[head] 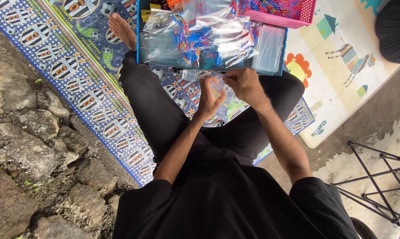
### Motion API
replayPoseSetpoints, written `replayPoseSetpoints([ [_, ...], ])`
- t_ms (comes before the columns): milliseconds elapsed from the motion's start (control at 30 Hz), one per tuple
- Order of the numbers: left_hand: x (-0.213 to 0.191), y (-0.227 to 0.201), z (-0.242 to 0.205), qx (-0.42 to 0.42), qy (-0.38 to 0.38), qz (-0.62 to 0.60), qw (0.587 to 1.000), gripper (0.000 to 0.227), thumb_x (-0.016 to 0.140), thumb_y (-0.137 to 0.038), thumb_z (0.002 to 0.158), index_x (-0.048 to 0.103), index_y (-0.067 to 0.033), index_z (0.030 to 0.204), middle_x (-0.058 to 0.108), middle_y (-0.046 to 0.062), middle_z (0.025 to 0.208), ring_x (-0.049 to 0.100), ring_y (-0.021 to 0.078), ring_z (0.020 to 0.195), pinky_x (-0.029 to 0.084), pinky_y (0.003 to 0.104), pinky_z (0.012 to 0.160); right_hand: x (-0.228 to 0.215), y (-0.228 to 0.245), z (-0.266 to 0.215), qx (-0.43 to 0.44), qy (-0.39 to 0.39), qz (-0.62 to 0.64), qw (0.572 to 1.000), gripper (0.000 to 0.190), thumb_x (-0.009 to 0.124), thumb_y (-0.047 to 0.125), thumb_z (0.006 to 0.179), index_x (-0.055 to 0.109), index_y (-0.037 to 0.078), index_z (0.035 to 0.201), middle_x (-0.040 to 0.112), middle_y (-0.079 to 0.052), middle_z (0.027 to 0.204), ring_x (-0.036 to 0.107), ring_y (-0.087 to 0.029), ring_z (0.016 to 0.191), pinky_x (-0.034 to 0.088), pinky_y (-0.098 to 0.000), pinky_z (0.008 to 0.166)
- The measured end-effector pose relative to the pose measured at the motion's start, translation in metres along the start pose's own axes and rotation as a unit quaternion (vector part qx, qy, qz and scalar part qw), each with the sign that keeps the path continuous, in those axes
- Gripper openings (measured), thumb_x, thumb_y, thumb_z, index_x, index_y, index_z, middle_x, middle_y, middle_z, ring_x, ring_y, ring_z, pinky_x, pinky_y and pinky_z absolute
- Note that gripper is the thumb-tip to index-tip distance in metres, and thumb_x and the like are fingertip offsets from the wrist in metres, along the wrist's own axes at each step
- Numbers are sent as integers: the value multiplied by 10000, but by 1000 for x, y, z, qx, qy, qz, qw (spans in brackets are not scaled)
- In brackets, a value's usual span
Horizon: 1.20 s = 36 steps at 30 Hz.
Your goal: The person is sitting on a mat, sorting various small hair accessories from a pink basket and placing them into small, clear plastic bags.
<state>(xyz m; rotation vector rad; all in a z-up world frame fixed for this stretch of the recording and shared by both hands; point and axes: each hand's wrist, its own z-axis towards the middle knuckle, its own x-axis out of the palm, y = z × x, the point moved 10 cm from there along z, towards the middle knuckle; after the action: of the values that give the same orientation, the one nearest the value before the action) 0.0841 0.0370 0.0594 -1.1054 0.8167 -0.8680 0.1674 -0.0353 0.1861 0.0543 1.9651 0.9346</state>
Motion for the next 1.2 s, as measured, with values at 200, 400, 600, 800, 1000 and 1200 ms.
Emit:
replayPoseSetpoints([
  [200,8,-7,-6,45,12,38,998,513,682,-175,863,426,-96,1301,393,87,1134,493,297,1120,493,488,977,10,13,-2,-6,51,-6,999,76,727,64,921,787,29,890,665,-101,622,637,-236,532,486,-345,529],
  [400,4,-3,-5,43,-19,22,999,510,681,-151,841,436,-113,1287,396,70,1128,490,276,1112,478,469,984,24,-1,2,-43,15,-33,998,139,710,98,938,757,55,814,605,-87,577,633,-271,519,477,-336,499],
  [600,-6,-13,0,49,-35,7,998,445,649,-62,842,414,-99,1219,368,67,1113,473,250,1095,479,459,983,27,-14,-1,-34,-18,-143,989,154,660,161,923,791,81,902,685,-132,682,679,-402,637,575,-472,575],
  [800,4,-17,-4,67,-21,21,997,619,681,18,735,410,-77,1284,387,99,1158,506,287,1112,482,457,998,29,-6,-6,-8,25,-133,991,165,692,197,912,809,111,991,752,-128,822,729,-395,764,607,-491,673],
  [1000,6,-15,-4,55,-6,16,998,524,680,-76,832,419,-99,1286,385,74,1142,479,278,1124,461,489,1005,15,21,-11,-73,-12,-198,978,146,672,144,951,805,93,981,736,-112,800,727,-359,706,603,-424,618],
  [1200,7,-11,-5,57,-13,2,998,529,699,-55,821,428,-100,1273,399,81,1145,471,265,1140,465,492,1022,9,34,-16,-76,0,-184,980,137,670,102,961,787,60,1018,732,-135,816,730,-370,721,605,-438,638],
])
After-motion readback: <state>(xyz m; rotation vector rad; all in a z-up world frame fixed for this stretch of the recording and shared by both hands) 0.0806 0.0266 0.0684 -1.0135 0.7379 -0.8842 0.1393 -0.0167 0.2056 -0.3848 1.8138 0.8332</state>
